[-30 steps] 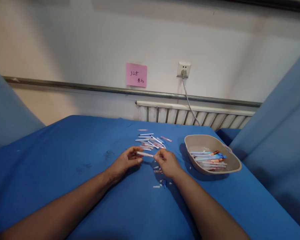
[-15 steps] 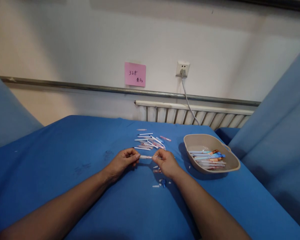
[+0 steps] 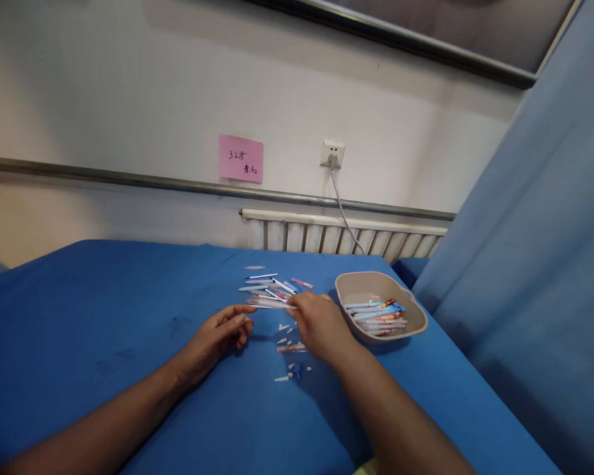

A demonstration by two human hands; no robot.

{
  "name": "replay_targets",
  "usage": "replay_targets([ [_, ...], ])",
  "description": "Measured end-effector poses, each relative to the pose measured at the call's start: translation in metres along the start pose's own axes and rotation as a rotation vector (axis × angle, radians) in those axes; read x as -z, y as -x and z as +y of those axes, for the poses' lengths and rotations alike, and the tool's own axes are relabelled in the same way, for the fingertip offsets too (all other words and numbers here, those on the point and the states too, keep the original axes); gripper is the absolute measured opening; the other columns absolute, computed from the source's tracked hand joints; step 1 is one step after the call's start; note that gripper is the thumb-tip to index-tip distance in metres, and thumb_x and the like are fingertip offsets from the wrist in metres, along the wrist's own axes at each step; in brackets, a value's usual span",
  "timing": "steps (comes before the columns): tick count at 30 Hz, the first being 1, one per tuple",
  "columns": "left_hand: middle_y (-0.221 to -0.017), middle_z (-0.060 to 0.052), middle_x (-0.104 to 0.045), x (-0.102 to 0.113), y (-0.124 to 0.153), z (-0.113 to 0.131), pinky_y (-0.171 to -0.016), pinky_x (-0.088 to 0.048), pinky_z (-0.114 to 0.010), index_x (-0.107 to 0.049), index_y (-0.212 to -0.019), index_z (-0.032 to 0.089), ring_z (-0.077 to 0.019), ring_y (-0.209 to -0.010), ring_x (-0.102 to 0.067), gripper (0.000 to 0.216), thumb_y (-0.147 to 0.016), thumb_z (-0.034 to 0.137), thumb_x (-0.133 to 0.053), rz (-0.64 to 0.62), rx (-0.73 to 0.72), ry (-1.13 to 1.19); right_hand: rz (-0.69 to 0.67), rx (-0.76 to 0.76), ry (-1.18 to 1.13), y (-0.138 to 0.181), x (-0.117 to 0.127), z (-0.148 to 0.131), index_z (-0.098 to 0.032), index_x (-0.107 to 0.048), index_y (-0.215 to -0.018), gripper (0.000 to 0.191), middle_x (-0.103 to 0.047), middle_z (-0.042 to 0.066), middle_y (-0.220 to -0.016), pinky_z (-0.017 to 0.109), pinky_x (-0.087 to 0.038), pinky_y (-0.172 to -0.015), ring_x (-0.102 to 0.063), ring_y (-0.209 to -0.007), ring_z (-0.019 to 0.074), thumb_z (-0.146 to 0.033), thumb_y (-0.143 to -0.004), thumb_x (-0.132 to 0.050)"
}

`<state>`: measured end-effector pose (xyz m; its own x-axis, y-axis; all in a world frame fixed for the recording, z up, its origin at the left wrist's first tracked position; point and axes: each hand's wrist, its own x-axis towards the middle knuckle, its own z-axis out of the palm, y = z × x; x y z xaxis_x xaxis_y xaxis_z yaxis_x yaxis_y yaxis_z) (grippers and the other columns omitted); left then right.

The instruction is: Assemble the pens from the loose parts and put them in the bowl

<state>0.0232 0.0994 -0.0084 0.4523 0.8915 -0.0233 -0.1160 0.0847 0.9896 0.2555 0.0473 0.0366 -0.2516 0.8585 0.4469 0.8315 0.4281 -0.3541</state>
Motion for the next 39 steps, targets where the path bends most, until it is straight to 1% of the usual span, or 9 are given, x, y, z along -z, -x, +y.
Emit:
replay_targets([
  [3,-0.073,0.001,-0.059,0.003,-0.005,-0.005,-0.046,-0.04,-0.019,-0.056,-0.1,0.014,-0.0081,-0.051,-0.051,0.032,-0.078,0.036,-0.064,0.048,0.019,-0.021,0.001,-0.113,0.124,0.011,0.04,0.039,-0.022,-0.063,-0.097,0.019,-0.068,0.003,-0.093,0.027,-0.039,-0.076,-0.059,-0.086,0.0175,-0.026,-0.091,-0.045],
  [6,-0.07,0.002,-0.057,0.003,-0.01,-0.01,-0.045,-0.039,-0.019,-0.055,-0.097,0.013,-0.0079,-0.049,-0.05,0.031,-0.076,0.034,-0.065,0.098,0.006,-0.06,-0.188,-0.297,0.296,0.029,0.068,0.091,-0.021,-0.066,-0.09,0.016,-0.068,0.003,-0.09,0.025,-0.039,-0.072,-0.06,-0.084,0.0174,-0.025,-0.086,-0.051],
  [12,-0.065,0.002,-0.057,0.002,-0.013,-0.017,-0.043,-0.04,-0.02,-0.056,-0.094,0.013,-0.0087,-0.046,-0.05,0.033,-0.072,0.037,-0.063,0.118,-0.067,-0.183,-0.279,-0.405,0.375,0.058,0.075,0.146,-0.019,-0.069,-0.08,0.013,-0.069,0.004,-0.077,0.025,-0.038,-0.06,-0.06,-0.068,0.0168,-0.016,-0.076,-0.057],
  [17,-0.062,0.001,-0.059,0.01,-0.018,-0.022,-0.05,-0.043,-0.023,-0.06,-0.086,0.015,-0.0121,-0.05,-0.054,0.024,-0.073,0.035,-0.059,0.162,-0.155,-0.358,-0.168,-0.41,0.45,0.047,0.066,0.121,-0.016,-0.068,-0.097,0.024,-0.066,0.012,-0.104,0.031,-0.039,-0.079,-0.059,-0.093,0.0235,-0.015,-0.079,-0.051],
  [21,-0.085,-0.005,-0.068,0.023,-0.022,-0.018,-0.081,-0.046,-0.035,-0.066,-0.088,0.019,-0.0224,-0.084,-0.061,0.019,-0.074,0.029,-0.058,0.193,-0.274,-0.581,-0.02,-0.275,0.259,0.035,0.03,0.063,-0.019,-0.065,-0.099,0.023,-0.066,0.009,-0.102,0.031,-0.041,-0.085,-0.059,-0.095,0.0212,-0.021,-0.086,-0.046],
  [25,-0.12,-0.006,-0.062,0.032,-0.024,-0.016,-0.106,-0.028,-0.041,-0.065,-0.108,0.022,-0.0266,-0.117,-0.048,0.033,-0.076,0.019,-0.057,0.141,-0.366,-0.799,-0.182,-0.171,0.088,0.032,-0.021,0.01,-0.02,-0.064,-0.102,0.025,-0.067,0.007,-0.099,0.03,-0.042,-0.084,-0.059,-0.095,0.0212,-0.015,-0.082,-0.051],
  [29,-0.125,-0.007,-0.06,0.037,-0.029,-0.022,-0.105,-0.029,-0.042,-0.059,-0.118,0.022,-0.0274,-0.118,-0.047,0.042,-0.077,0.016,-0.054,0.12,-0.367,-0.967,-0.267,-0.148,0.083,0.037,-0.046,-0.001,-0.019,-0.065,-0.097,0.021,-0.067,0.009,-0.101,0.031,-0.04,-0.089,-0.058,-0.103,0.0227,-0.015,-0.084,-0.05],
  [33,-0.115,-0.007,-0.065,0.038,-0.031,-0.025,-0.097,-0.034,-0.04,-0.062,-0.114,0.022,-0.0265,-0.106,-0.053,0.034,-0.082,0.019,-0.051,0.124,-0.338,-1.083,-0.313,-0.094,0.085,0.042,-0.048,0.007,-0.018,-0.065,-0.098,0.023,-0.065,0.012,-0.108,0.033,-0.036,-0.096,-0.05,-0.117,0.0236,-0.013,-0.086,-0.046],
  [39,-0.095,-0.007,-0.069,0.035,-0.028,-0.021,-0.085,-0.038,-0.035,-0.068,-0.101,0.022,-0.0252,-0.09,-0.056,0.024,-0.082,0.021,-0.054,0.108,-0.305,-1.193,-0.325,-0.038,0.095,0.044,-0.048,0.012,-0.016,-0.062,-0.103,0.026,-0.06,0.015,-0.116,0.034,-0.037,-0.096,-0.051,-0.115,0.0235,-0.011,-0.086,-0.043],
])
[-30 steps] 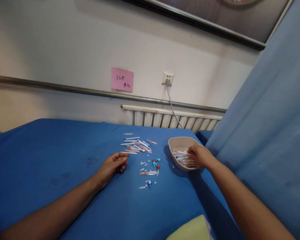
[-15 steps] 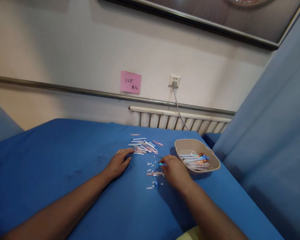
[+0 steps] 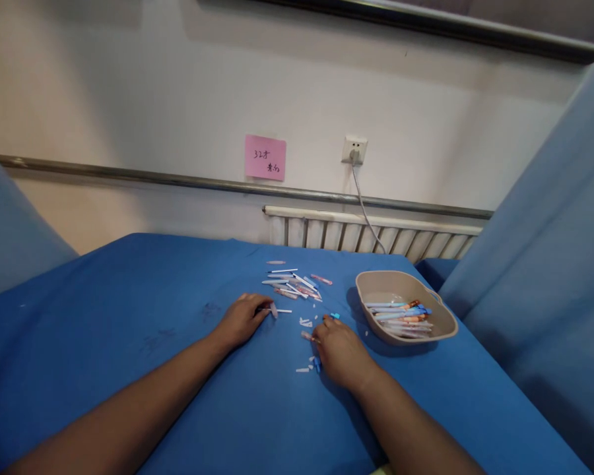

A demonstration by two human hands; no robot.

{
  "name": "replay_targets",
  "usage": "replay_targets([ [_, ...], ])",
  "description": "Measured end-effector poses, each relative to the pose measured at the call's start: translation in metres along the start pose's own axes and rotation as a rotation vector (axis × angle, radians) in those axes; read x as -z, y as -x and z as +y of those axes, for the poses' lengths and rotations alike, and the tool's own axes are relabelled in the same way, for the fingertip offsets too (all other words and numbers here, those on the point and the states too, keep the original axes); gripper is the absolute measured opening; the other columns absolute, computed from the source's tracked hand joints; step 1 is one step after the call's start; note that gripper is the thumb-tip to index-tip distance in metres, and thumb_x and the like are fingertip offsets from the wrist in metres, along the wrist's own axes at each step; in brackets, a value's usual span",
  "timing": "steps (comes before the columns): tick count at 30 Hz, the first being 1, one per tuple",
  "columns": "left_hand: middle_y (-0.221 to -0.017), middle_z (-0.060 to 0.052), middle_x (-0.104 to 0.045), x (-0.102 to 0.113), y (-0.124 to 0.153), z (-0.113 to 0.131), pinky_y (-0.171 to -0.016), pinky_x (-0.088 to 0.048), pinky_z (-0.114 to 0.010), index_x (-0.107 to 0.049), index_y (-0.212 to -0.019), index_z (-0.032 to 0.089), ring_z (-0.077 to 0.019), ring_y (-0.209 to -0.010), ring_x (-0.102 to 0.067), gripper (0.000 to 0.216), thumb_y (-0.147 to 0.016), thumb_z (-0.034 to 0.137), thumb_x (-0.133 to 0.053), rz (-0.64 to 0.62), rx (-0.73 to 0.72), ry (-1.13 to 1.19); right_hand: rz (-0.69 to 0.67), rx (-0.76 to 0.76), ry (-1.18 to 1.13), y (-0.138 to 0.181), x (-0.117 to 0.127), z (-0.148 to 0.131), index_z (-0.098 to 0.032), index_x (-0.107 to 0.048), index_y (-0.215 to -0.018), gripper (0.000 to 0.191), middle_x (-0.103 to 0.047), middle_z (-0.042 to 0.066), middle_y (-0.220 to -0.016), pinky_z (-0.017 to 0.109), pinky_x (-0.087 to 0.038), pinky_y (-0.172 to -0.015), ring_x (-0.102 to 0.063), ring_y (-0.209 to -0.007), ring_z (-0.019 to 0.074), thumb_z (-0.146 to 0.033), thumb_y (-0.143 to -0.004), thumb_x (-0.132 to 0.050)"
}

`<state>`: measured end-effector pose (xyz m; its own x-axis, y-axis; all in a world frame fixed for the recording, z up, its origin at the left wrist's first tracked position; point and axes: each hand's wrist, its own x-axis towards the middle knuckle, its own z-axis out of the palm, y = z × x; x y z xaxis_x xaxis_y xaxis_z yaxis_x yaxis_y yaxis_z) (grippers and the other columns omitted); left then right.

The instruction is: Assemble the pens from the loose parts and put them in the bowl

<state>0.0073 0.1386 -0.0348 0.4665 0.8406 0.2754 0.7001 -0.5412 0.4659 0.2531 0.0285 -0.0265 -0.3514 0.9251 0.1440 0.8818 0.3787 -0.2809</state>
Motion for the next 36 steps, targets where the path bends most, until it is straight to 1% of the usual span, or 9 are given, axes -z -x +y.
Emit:
replay_targets([
  [6,-0.092,-0.007,-0.067,0.005,0.002,0.004,-0.082,-0.038,-0.036,-0.068,-0.106,0.025,-0.0258,-0.087,-0.056,0.027,-0.081,0.023,-0.058,-0.052,-0.068,-0.042,0.034,-0.007,-0.066,-0.002,-0.001,0.006,-0.017,-0.061,-0.098,0.022,-0.063,0.01,-0.099,0.029,-0.04,-0.086,-0.057,-0.096,0.0195,-0.01,-0.087,-0.043],
  [11,-0.114,-0.007,-0.06,0.009,0.007,0.015,-0.091,-0.035,-0.037,-0.068,-0.099,0.025,-0.027,-0.104,-0.051,0.019,-0.08,0.024,-0.062,-0.066,-0.167,-0.051,0.103,-0.029,-0.194,-0.005,-0.004,0.005,-0.018,-0.059,-0.095,0.015,-0.064,0.007,-0.095,0.028,-0.041,-0.081,-0.058,-0.09,0.019,-0.017,-0.088,-0.046],
  [12,-0.114,-0.007,-0.06,0.009,0.009,0.018,-0.091,-0.035,-0.037,-0.067,-0.096,0.024,-0.0268,-0.105,-0.051,0.016,-0.081,0.025,-0.062,-0.072,-0.191,-0.048,0.126,-0.037,-0.234,-0.005,-0.006,0.004,-0.019,-0.058,-0.095,0.014,-0.064,0.007,-0.094,0.028,-0.041,-0.08,-0.058,-0.09,0.0189,-0.018,-0.089,-0.045],
  [16,-0.089,-0.005,-0.065,0.008,0.016,0.026,-0.081,-0.039,-0.034,-0.063,-0.09,0.021,-0.0234,-0.088,-0.055,0.011,-0.084,0.03,-0.059,-0.091,-0.214,-0.036,0.216,-0.097,-0.45,-0.008,-0.016,0.006,-0.02,-0.053,-0.097,0.013,-0.064,0.005,-0.09,0.028,-0.044,-0.072,-0.059,-0.08,0.0178,-0.022,-0.09,-0.042],
  [18,-0.083,-0.004,-0.063,0.007,0.019,0.03,-0.076,-0.039,-0.032,-0.061,-0.088,0.02,-0.0219,-0.082,-0.055,0.014,-0.087,0.032,-0.055,-0.085,-0.205,-0.032,0.238,-0.135,-0.557,-0.009,-0.021,0.008,-0.02,-0.051,-0.096,0.013,-0.061,0.003,-0.082,0.027,-0.044,-0.065,-0.058,-0.071,0.0166,-0.025,-0.09,-0.041],
  [21,-0.083,-0.004,-0.062,0.008,0.024,0.039,-0.073,-0.04,-0.031,-0.059,-0.09,0.019,-0.0204,-0.08,-0.054,0.017,-0.09,0.033,-0.049,-0.075,-0.223,0.007,0.259,-0.164,-0.646,-0.009,-0.024,0.009,-0.02,-0.049,-0.094,0.014,-0.056,0.0,-0.073,0.026,-0.041,-0.058,-0.053,-0.063,0.0155,-0.03,-0.09,-0.04],
  [27,-0.087,-0.004,-0.062,0.01,0.028,0.057,-0.079,-0.041,-0.032,-0.059,-0.094,0.019,-0.02,-0.086,-0.054,0.014,-0.091,0.027,-0.048,0.0,-0.287,0.126,0.234,-0.157,-0.707,-0.008,-0.018,0.004,-0.02,-0.052,-0.089,0.016,-0.049,-0.003,-0.065,0.024,-0.035,-0.053,-0.046,-0.058,0.0133,-0.034,-0.088,-0.044],
  [32,-0.088,-0.005,-0.062,0.012,0.03,0.06,-0.082,-0.041,-0.033,-0.059,-0.094,0.018,-0.0202,-0.088,-0.053,0.015,-0.091,0.028,-0.049,0.043,-0.294,0.115,0.214,-0.159,-0.796,-0.009,-0.025,0.007,-0.019,-0.051,-0.078,0.023,-0.045,-0.004,-0.062,0.022,-0.033,-0.053,-0.042,-0.057,0.0115,-0.04,-0.088,-0.046],
  [36,-0.087,-0.005,-0.062,0.012,0.03,0.06,-0.081,-0.041,-0.032,-0.06,-0.092,0.018,-0.0197,-0.088,-0.053,0.014,-0.091,0.028,-0.05,0.046,-0.288,0.106,0.207,-0.147,-0.825,-0.011,-0.031,0.011,-0.019,-0.053,-0.078,0.025,-0.045,-0.005,-0.061,0.022,-0.033,-0.053,-0.042,-0.056,0.0109,-0.042,-0.087,-0.048],
])
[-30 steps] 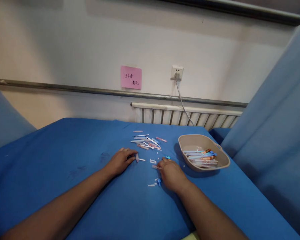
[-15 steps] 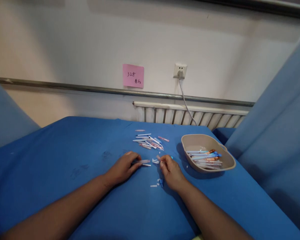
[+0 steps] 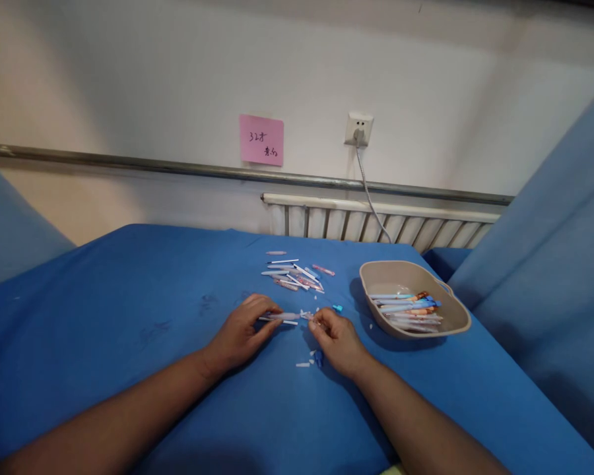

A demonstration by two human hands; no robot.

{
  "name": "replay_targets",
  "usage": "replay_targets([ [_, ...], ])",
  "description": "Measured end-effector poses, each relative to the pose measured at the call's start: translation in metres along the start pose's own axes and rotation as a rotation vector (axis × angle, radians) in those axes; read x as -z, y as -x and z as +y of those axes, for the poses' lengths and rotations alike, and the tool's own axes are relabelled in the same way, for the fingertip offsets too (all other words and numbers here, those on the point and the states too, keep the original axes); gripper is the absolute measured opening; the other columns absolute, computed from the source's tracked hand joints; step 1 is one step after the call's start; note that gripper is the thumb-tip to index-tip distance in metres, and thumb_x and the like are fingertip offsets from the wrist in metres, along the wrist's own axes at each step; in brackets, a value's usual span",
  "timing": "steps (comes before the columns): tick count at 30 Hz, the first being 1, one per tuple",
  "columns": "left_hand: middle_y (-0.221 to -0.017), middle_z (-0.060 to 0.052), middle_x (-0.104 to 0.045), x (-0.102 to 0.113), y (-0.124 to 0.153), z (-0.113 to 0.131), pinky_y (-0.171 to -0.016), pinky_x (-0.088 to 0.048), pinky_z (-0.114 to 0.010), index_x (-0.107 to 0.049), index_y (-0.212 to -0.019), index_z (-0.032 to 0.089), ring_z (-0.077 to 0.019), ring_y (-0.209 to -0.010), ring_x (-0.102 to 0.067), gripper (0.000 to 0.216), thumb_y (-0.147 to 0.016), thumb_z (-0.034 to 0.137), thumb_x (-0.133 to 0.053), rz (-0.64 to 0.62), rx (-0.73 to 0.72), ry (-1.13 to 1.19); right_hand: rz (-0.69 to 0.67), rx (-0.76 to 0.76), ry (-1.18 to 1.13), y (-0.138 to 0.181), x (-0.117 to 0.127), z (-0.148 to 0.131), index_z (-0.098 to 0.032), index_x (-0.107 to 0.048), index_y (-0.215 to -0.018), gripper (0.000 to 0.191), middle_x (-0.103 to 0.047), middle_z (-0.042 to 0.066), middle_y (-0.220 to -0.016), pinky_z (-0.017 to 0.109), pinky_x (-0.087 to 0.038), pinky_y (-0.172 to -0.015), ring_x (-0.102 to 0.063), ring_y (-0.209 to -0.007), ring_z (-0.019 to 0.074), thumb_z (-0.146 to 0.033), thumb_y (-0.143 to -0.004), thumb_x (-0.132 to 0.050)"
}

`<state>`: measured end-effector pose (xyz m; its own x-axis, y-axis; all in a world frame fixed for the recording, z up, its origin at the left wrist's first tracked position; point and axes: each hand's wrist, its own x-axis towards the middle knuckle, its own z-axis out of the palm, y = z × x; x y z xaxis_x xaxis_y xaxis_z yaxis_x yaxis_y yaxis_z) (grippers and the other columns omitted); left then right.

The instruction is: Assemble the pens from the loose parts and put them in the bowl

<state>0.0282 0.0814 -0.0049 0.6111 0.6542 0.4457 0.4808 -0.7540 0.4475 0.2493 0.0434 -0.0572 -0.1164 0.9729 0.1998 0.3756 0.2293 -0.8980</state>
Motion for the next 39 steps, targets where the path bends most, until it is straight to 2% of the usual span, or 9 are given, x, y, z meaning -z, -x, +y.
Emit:
replay_targets([
  [6,-0.086,-0.004,-0.063,-0.001,0.0,-0.002,-0.081,-0.041,-0.032,-0.061,-0.092,0.018,-0.0196,-0.087,-0.054,0.014,-0.09,0.028,-0.05,-0.006,0.013,0.006,0.013,0.011,0.029,-0.001,0.001,0.002,-0.019,-0.053,-0.077,0.019,-0.046,-0.005,-0.06,0.021,-0.034,-0.052,-0.043,-0.055,0.0104,-0.035,-0.085,-0.05],
  [12,-0.092,-0.004,-0.064,-0.004,-0.001,-0.021,-0.079,-0.043,-0.031,-0.06,-0.096,0.019,-0.0196,-0.087,-0.057,0.016,-0.09,0.029,-0.049,0.005,0.178,-0.03,-0.031,0.094,0.355,0.002,0.009,-0.008,-0.019,-0.056,-0.081,0.003,-0.057,-0.001,-0.071,0.023,-0.038,-0.06,-0.052,-0.065,0.0131,-0.021,-0.08,-0.053],
  [14,-0.09,-0.004,-0.065,-0.003,-0.002,-0.024,-0.077,-0.043,-0.031,-0.06,-0.094,0.019,-0.0203,-0.085,-0.058,0.016,-0.09,0.029,-0.049,-0.069,0.192,-0.09,-0.045,0.107,0.383,0.002,0.01,-0.012,-0.019,-0.057,-0.083,0.004,-0.058,0.0,-0.075,0.024,-0.04,-0.062,-0.054,-0.069,0.0139,-0.021,-0.081,-0.054],
  [18,-0.086,-0.005,-0.065,0.002,-0.003,-0.02,-0.073,-0.041,-0.032,-0.06,-0.088,0.019,-0.0229,-0.083,-0.057,0.012,-0.088,0.026,-0.051,-0.278,0.122,-0.283,-0.024,0.09,0.341,0.001,0.008,-0.011,-0.02,-0.058,-0.084,0.006,-0.06,0.001,-0.076,0.025,-0.042,-0.064,-0.056,-0.069,0.0143,-0.023,-0.083,-0.052],
  [24,-0.082,-0.007,-0.061,0.0,-0.003,-0.013,-0.072,-0.04,-0.033,-0.057,-0.084,0.018,-0.023,-0.078,-0.055,0.019,-0.091,0.019,-0.039,-0.325,0.124,-0.426,0.078,0.094,0.225,0.0,0.003,-0.004,-0.019,-0.06,-0.087,0.009,-0.062,0.001,-0.076,0.026,-0.046,-0.065,-0.058,-0.068,0.0145,-0.022,-0.083,-0.052],
  [28,-0.086,-0.006,-0.061,-0.004,0.0,-0.01,-0.074,-0.041,-0.032,-0.056,-0.089,0.018,-0.0218,-0.082,-0.055,0.014,-0.091,0.02,-0.042,-0.286,0.148,-0.308,0.136,0.043,0.077,-0.002,0.002,-0.001,-0.019,-0.061,-0.094,0.015,-0.064,0.002,-0.078,0.027,-0.048,-0.063,-0.06,-0.067,0.0152,-0.027,-0.082,-0.056],
  [33,-0.09,-0.005,-0.061,-0.007,0.002,0.003,-0.076,-0.043,-0.032,-0.053,-0.093,0.02,-0.0212,-0.086,-0.055,0.011,-0.092,0.022,-0.042,-0.154,0.174,-0.037,0.098,0.022,-0.14,-0.001,-0.004,-0.008,-0.019,-0.062,-0.091,0.021,-0.062,0.0,-0.071,0.024,-0.047,-0.056,-0.057,-0.061,0.0132,-0.034,-0.076,-0.064],
  [36,-0.091,-0.005,-0.061,-0.011,0.003,0.013,-0.076,-0.043,-0.032,-0.053,-0.093,0.02,-0.0209,-0.087,-0.056,0.01,-0.092,0.024,-0.044,-0.159,0.155,0.049,0.078,0.021,-0.211,0.002,-0.008,-0.016,-0.019,-0.063,-0.084,0.018,-0.057,-0.003,-0.061,0.021,-0.042,-0.049,-0.053,-0.052,0.0107,-0.036,-0.077,-0.063],
  [39,-0.09,-0.004,-0.061,-0.014,0.004,0.019,-0.076,-0.043,-0.031,-0.053,-0.092,0.019,-0.0203,-0.086,-0.056,0.009,-0.09,0.024,-0.046,-0.177,0.162,0.1,0.083,0.017,-0.216,0.004,-0.01,-0.02,-0.018,-0.064,-0.081,0.019,-0.057,-0.003,-0.058,0.022,-0.042,-0.049,-0.052,-0.05,0.0104,-0.037,-0.079,-0.061],
])
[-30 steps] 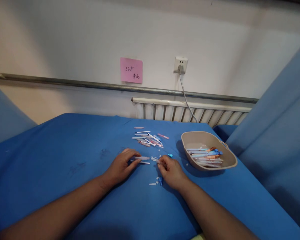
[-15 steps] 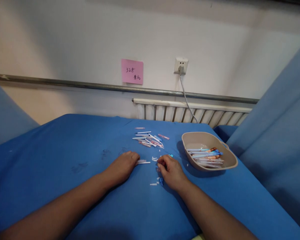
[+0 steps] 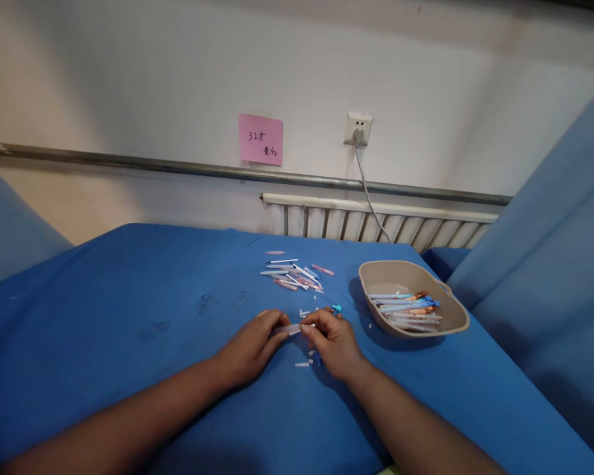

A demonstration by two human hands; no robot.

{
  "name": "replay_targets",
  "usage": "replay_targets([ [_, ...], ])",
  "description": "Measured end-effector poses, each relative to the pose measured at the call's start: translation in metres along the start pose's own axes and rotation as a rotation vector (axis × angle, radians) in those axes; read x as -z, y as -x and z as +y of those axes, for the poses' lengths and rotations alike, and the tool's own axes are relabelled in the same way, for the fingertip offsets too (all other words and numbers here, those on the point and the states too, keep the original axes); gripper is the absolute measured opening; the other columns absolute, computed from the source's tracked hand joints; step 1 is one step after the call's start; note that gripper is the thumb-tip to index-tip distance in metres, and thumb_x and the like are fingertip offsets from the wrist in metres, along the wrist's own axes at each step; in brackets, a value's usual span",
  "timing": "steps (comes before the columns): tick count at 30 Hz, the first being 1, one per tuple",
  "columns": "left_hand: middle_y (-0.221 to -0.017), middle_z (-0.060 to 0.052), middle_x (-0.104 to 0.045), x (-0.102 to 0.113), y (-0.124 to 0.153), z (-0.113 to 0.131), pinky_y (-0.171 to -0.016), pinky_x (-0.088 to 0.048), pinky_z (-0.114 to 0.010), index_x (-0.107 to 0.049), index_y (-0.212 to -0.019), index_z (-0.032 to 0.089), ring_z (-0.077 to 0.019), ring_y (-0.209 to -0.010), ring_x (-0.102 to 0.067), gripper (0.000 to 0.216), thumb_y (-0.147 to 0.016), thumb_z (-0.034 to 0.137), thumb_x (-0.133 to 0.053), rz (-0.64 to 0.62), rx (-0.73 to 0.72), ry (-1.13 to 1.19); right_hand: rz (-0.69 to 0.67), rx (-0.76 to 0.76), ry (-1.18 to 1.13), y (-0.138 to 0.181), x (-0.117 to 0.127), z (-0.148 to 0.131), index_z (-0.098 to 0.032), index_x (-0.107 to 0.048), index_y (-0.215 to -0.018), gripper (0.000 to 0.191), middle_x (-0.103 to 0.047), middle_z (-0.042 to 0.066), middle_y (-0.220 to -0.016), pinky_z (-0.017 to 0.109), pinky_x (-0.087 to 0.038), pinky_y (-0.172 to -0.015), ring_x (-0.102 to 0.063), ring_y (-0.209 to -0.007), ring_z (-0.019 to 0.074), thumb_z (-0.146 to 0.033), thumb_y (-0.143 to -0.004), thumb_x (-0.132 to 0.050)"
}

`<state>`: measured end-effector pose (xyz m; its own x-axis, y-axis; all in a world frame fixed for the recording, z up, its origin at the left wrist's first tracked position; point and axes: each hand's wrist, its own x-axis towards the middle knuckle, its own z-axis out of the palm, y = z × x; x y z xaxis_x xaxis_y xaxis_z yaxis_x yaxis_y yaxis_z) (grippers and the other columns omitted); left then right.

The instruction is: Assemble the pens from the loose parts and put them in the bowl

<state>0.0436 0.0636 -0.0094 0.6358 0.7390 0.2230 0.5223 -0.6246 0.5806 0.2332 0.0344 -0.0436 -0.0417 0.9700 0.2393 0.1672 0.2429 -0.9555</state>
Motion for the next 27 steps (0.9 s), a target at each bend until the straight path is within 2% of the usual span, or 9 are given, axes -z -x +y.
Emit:
replay_targets([
  [3,-0.089,-0.003,-0.062,-0.001,-0.002,-0.003,-0.074,-0.044,-0.03,-0.054,-0.094,0.019,-0.0189,-0.083,-0.057,0.012,-0.091,0.026,-0.045,0.007,0.04,0.072,0.057,-0.017,-0.056,-0.001,0.004,-0.001,-0.018,-0.062,-0.078,0.023,-0.06,-0.002,-0.06,0.022,-0.041,-0.049,-0.052,-0.049,0.01,-0.04,-0.08,-0.06],
  [8,-0.085,-0.002,-0.062,0.005,-0.008,-0.022,-0.072,-0.044,-0.029,-0.055,-0.093,0.018,-0.0183,-0.079,-0.058,0.017,-0.091,0.03,-0.044,0.077,0.123,0.096,0.345,-0.008,-0.114,-0.009,0.018,-0.004,-0.018,-0.055,-0.075,0.032,-0.057,-0.003,-0.058,0.021,-0.041,-0.047,-0.049,-0.047,0.0092,-0.049,-0.082,-0.056],
  [11,-0.086,-0.002,-0.063,0.009,-0.01,-0.032,-0.072,-0.045,-0.029,-0.056,-0.093,0.018,-0.0185,-0.08,-0.058,0.018,-0.09,0.032,-0.044,0.105,0.135,0.077,0.436,0.035,-0.081,-0.011,0.024,-0.005,-0.019,-0.052,-0.074,0.033,-0.054,-0.004,-0.056,0.022,-0.043,-0.05,-0.05,-0.049,0.01,-0.05,-0.084,-0.053],
  [18,-0.088,-0.003,-0.064,0.008,-0.009,-0.029,-0.073,-0.045,-0.03,-0.057,-0.094,0.019,-0.0192,-0.082,-0.057,0.018,-0.092,0.03,-0.043,0.046,0.082,0.066,0.394,0.033,-0.054,-0.01,0.022,-0.001,-0.019,-0.052,-0.077,0.033,-0.057,-0.001,-0.063,0.023,-0.043,-0.051,-0.051,-0.051,0.0105,-0.052,-0.085,-0.051],
  [27,-0.087,-0.003,-0.064,0.004,-0.006,-0.027,-0.072,-0.045,-0.029,-0.057,-0.094,0.019,-0.0189,-0.081,-0.057,0.016,-0.091,0.03,-0.045,0.043,0.047,0.047,0.365,0.014,-0.05,-0.009,0.019,0.0,-0.019,-0.055,-0.079,0.034,-0.06,-0.001,-0.062,0.022,-0.043,-0.047,-0.052,-0.048,0.0106,-0.053,-0.081,-0.055],
])
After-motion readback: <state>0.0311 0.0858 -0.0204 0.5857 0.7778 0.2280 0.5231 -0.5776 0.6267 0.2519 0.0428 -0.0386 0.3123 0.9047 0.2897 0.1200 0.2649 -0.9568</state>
